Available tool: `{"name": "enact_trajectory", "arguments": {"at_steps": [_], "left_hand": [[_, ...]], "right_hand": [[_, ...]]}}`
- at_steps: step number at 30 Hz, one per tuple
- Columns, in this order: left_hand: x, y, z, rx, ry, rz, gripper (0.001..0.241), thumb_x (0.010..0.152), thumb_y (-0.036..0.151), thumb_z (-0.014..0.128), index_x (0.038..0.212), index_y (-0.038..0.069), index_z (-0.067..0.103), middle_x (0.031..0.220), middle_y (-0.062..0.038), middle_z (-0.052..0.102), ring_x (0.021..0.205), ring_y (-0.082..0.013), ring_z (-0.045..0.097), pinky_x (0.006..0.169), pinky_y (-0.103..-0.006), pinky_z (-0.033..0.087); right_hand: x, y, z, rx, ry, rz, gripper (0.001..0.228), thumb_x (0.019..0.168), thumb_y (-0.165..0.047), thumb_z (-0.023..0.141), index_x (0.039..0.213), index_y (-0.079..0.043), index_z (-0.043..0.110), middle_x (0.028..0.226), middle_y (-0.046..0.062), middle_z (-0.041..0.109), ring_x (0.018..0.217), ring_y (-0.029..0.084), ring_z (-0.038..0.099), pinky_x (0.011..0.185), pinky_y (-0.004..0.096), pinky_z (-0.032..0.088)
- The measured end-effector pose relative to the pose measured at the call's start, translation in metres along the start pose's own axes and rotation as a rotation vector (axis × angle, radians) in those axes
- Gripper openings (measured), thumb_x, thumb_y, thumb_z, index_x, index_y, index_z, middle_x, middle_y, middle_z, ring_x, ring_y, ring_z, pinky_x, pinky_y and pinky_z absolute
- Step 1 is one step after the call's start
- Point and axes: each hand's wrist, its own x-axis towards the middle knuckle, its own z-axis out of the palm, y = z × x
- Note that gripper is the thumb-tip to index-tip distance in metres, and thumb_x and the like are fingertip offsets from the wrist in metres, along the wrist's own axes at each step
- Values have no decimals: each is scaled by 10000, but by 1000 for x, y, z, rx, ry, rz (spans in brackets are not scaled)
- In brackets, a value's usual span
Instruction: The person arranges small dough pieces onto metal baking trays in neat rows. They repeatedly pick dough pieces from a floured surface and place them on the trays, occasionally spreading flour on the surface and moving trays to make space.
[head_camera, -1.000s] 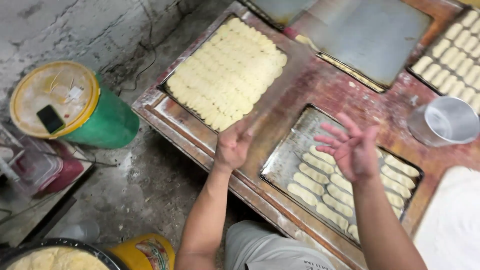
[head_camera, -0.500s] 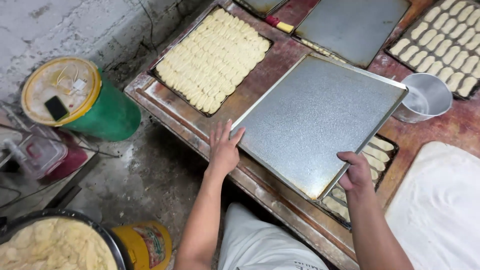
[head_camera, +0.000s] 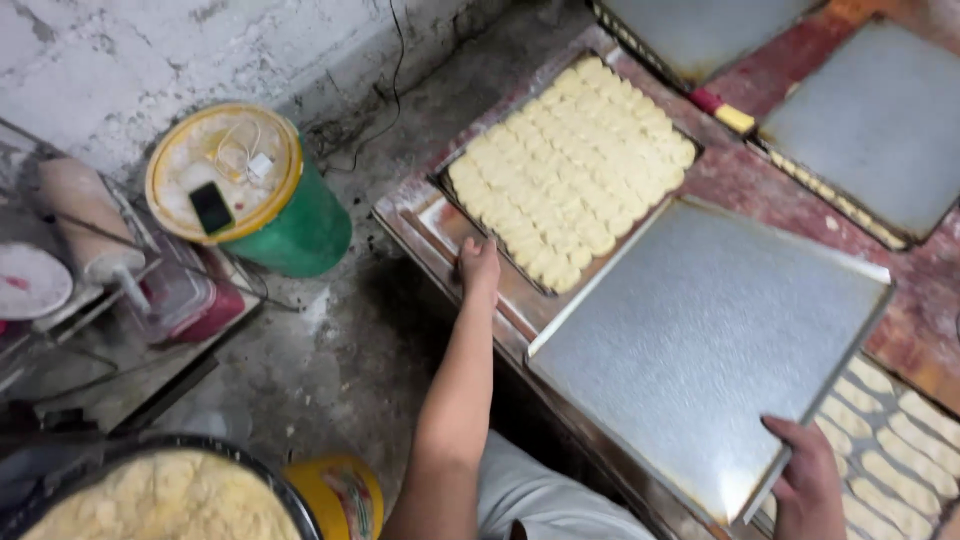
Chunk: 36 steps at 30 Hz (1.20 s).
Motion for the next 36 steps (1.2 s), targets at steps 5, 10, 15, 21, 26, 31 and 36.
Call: {"name": "enact_trajectory", "arguments": {"at_steps": [5,10,15,21,26,31,36], "left_hand": [[-19,84,1,111,93,-206,382,776,348,577,819,-17,682,826,-111,725,765,-243,616,718,-381,488],[-25,133,16,-105,72,-501,552,766,261,582,1182,-101,554,1292,-155,609,1144,-276,631,865,-378,541],[46,66,40,-178,-137,-636,373,759,293,616,1111,167,614,1130,-21,543,942,-182,485,746,-340,396],[38,76,50,-308,-250,-439,324,751,139,631,1036,11,543,595,-171,386,686,-375,458,787,-570,482],[24,94,59,-445,-483,-383,292,678,-21,579,960,50,559,1121,-157,556,903,-270,535,789,-370,407],[3,100,66,-704,-555,-346,337,626,-91,581,831,144,451,849,-144,584,779,-317,584,534,-428,406],[-10,112,26,-808,-683,-221,621,626,-47,581,1228,87,650,1037,-121,685,864,-314,657,738,-502,577]], "right_hand": [[4,6,5,-50,131,28,391,948,-41,497,1325,63,491,1090,297,575,954,456,565,857,521,443],[-11,3,18,-566,317,43,329,917,-207,663,1208,-59,703,1134,117,699,1073,251,587,888,330,352],[10,75,-48,-1001,16,-638,501,742,-271,681,1204,-79,712,1336,122,618,1296,267,594,1062,273,406],[6,64,-29,175,8,-26,435,843,-70,563,1270,4,535,979,178,643,769,335,632,634,435,508],[13,58,-39,121,33,-7,395,857,-4,583,1250,14,544,943,174,641,747,321,641,622,404,544],[53,68,39,200,59,87,403,840,-54,636,1228,-18,533,1029,164,658,833,313,647,712,430,545],[68,39,173,180,-145,67,586,900,-132,659,1453,-87,470,1191,201,616,1060,362,599,912,591,482]]}}
